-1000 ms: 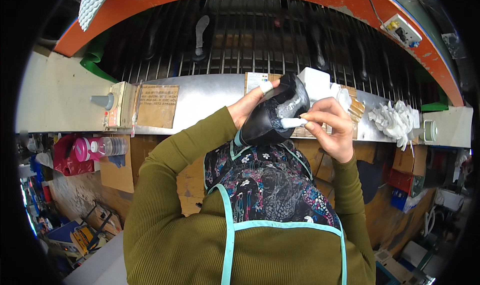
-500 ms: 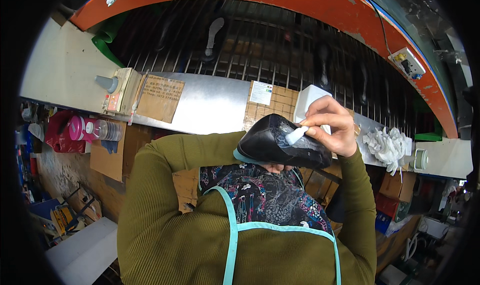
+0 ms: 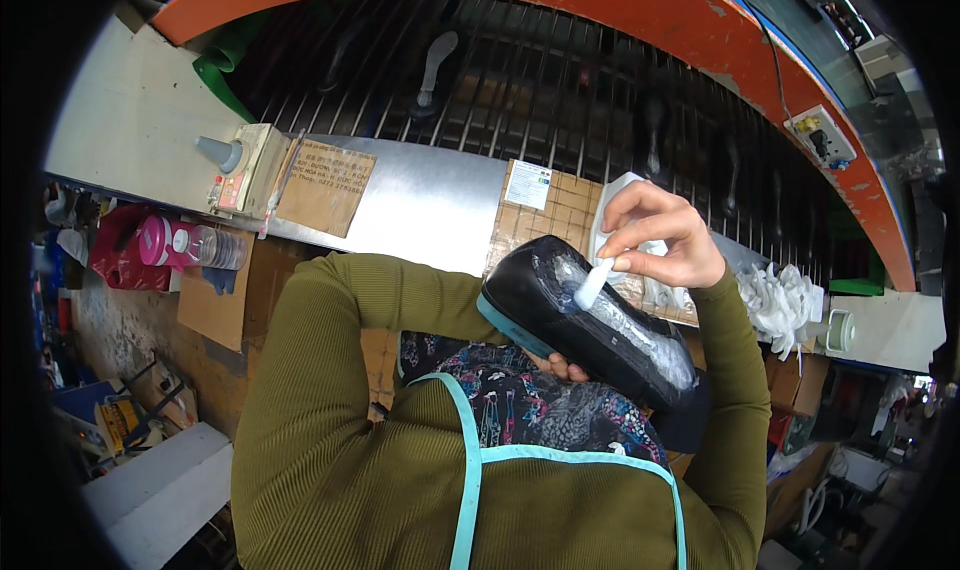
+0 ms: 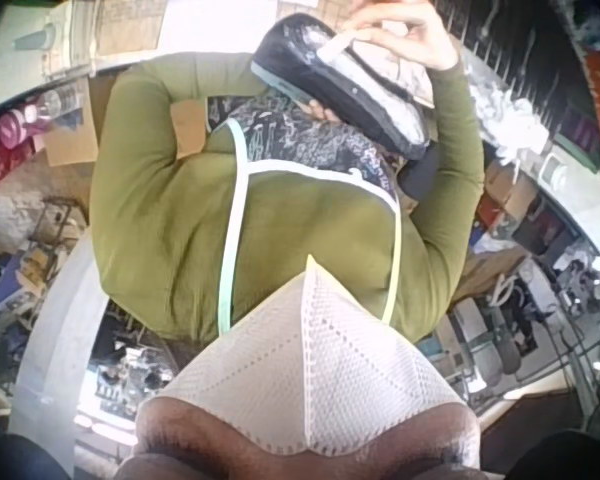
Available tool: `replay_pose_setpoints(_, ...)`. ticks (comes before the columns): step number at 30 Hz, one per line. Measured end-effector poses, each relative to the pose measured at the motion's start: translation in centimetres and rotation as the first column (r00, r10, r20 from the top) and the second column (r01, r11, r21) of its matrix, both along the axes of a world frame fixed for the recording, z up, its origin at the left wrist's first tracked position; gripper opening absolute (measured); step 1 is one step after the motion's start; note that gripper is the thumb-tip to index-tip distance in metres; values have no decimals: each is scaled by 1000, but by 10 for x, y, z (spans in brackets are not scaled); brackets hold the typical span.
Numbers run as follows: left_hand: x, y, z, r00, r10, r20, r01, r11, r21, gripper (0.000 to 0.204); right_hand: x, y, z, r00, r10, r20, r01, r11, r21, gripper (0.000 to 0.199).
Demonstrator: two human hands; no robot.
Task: The person holds a black shoe and repeatedly applies a white substance to the sole using a small brush, then wipes the sole with a white cloth. The person rotates the shoe to access different areas of the sole and continues the application and wiping cycle throughout the clip.
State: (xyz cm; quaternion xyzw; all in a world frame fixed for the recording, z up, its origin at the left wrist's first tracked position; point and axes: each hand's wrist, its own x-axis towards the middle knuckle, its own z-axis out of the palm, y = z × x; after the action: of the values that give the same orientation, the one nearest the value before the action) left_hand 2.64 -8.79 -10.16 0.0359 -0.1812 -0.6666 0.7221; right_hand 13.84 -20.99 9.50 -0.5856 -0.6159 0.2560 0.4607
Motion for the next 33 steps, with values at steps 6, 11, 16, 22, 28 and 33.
replay_pose_setpoints(6, -4, -3, 3, 1000, -13, -8, 13, 1000, 9, 77, 1, 1, 0, 995, -89, -36, 91, 995, 34, 16)
replay_pose_setpoints(11, -6, -5, 2, 1000, -5, -17, 5, 1000, 15, 78, -2, -2, -6, 999, -45, -15, 45, 999, -17, 16)
replay_pose_setpoints(16, -8, -5, 2, 1000, -5, -23, 5, 1000, 28, 80, 1, -28, -10, 990, -47, -133, 30, 992, -125, 15)
replay_pose_setpoints(22, -10, -10, 0, 999, -35, -42, 37, 998, 44, 82, -9, -27, -12, 962, -261, -78, 255, 964, -75, 17)
replay_pose_setpoints(28, -12, -12, 2, 997, -59, -49, 63, 995, 76, 84, -12, -27, -24, 960, -233, -158, 210, 966, -148, 17)
replay_pose_setpoints(33, -16, -3, 3, 998, 16, -64, -9, 993, 120, 86, -2, -68, -30, 952, -233, -199, 204, 966, -158, 14)
